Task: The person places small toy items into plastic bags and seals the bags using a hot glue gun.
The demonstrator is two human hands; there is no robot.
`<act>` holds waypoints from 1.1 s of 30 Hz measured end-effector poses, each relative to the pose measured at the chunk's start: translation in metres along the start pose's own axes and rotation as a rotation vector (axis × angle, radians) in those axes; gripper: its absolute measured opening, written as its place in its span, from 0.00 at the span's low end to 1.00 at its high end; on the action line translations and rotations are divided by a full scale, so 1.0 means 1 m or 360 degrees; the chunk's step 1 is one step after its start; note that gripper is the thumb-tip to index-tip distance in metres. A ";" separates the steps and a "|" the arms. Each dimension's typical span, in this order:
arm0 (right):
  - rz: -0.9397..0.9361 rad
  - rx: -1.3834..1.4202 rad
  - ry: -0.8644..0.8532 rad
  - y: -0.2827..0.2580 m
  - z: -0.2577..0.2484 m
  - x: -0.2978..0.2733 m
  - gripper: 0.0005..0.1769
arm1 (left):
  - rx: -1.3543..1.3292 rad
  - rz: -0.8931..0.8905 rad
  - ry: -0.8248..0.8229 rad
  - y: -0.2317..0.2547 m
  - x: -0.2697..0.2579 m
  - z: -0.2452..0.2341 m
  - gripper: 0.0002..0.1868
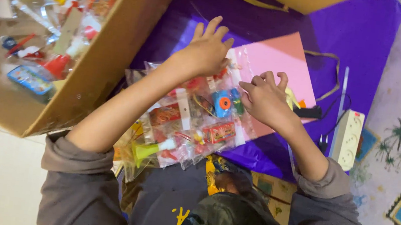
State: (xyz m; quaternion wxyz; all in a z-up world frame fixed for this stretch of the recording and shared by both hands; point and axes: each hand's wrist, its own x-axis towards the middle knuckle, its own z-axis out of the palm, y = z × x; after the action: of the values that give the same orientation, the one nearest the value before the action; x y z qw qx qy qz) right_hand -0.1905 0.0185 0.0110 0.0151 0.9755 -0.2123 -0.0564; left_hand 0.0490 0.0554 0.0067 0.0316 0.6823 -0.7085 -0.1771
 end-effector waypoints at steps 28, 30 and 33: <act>-0.1005 0.0962 0.0898 -0.178 -0.168 0.145 0.14 | -0.0458 -0.0539 0.2257 -0.084 -0.353 -0.024 0.28; -0.1072 0.1039 0.0851 -0.189 -0.173 0.158 0.12 | -0.0520 -0.0444 0.2411 -0.086 -0.350 -0.018 0.31; -0.1188 0.1194 0.0759 -0.207 -0.175 0.179 0.10 | -0.0556 -0.0340 0.2524 -0.089 -0.349 -0.020 0.31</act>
State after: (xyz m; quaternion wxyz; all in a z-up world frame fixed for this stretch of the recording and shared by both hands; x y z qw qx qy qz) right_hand 0.0766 0.1335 0.1554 -0.3051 0.9086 0.1499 0.2426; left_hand 0.1628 0.3917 0.0681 0.6121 0.6538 -0.3691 0.2483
